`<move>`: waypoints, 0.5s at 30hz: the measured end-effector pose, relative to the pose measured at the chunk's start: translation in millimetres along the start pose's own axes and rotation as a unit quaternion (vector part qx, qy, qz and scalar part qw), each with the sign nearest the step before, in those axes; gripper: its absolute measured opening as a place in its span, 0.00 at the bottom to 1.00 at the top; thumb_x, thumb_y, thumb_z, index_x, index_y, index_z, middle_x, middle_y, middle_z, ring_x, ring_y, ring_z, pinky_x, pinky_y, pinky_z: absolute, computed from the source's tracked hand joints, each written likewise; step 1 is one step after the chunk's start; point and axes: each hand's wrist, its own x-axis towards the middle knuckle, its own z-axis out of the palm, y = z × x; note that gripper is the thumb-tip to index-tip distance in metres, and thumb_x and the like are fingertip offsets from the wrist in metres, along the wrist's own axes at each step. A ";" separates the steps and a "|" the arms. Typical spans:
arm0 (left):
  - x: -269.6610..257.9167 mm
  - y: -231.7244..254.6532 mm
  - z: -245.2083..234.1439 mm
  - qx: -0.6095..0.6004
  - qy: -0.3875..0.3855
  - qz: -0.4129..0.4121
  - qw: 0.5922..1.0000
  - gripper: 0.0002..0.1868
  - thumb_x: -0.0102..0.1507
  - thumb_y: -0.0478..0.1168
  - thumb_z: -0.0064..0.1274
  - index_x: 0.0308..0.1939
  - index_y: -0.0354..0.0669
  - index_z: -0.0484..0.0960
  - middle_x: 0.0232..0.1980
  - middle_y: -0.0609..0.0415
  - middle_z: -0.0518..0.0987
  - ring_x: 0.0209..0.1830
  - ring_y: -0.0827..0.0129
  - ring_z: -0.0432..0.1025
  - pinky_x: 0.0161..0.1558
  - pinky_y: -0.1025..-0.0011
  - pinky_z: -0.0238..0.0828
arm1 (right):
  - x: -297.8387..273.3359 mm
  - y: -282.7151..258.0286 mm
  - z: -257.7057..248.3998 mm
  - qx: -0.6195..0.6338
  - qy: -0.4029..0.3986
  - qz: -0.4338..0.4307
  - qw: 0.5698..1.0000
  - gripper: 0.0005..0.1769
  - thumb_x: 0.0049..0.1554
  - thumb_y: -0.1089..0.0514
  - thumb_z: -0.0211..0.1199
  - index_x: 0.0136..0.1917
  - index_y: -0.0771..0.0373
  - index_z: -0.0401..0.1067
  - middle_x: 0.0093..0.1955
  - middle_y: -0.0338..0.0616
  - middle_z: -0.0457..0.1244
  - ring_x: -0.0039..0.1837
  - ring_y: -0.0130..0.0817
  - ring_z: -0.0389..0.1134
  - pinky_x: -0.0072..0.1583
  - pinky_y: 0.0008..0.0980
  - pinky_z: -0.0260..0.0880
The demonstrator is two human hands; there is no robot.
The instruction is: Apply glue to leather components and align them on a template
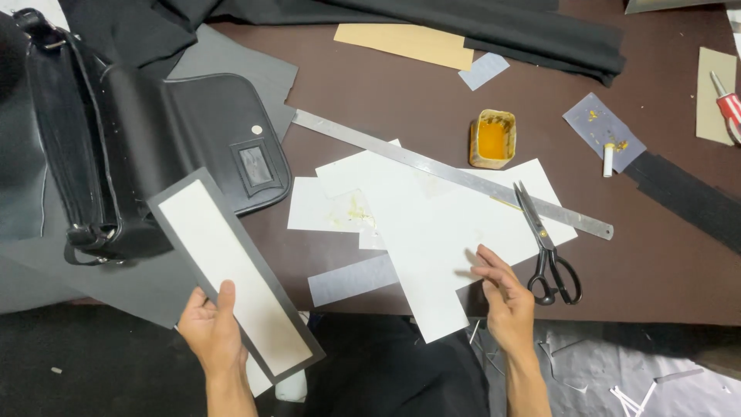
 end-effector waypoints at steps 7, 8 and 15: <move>-21.5 0.7 30.6 0.044 -0.053 -0.049 0.996 0.25 0.73 0.41 0.49 0.22 0.50 0.59 0.23 0.68 0.62 0.26 0.83 0.55 0.29 0.80 0.54 | 8.2 7.6 43.1 -0.111 -0.089 -0.052 0.988 0.17 0.63 0.69 0.47 0.61 0.67 0.72 0.57 0.51 0.72 0.52 0.39 0.80 0.59 0.30 0.82; -23.0 4.5 35.9 0.033 -0.067 -0.077 0.994 0.12 0.73 0.41 0.48 0.36 0.40 0.71 0.34 0.59 0.73 0.34 0.76 0.65 0.36 0.76 0.63 | 10.4 -1.7 56.7 -0.158 -0.158 -0.113 0.968 0.17 0.63 0.65 0.51 0.64 0.65 0.72 0.60 0.49 0.71 0.55 0.39 0.77 0.61 0.35 0.79; -24.2 7.8 32.7 0.021 -0.080 -0.070 0.994 0.14 0.73 0.39 0.47 0.51 0.29 0.81 0.45 0.48 0.83 0.43 0.67 0.76 0.44 0.71 0.76 | 41.6 -8.8 128.1 -0.329 -0.407 -0.150 0.839 0.34 0.56 0.61 0.70 0.71 0.61 0.59 0.60 0.47 0.55 0.39 0.46 0.64 0.37 0.45 0.67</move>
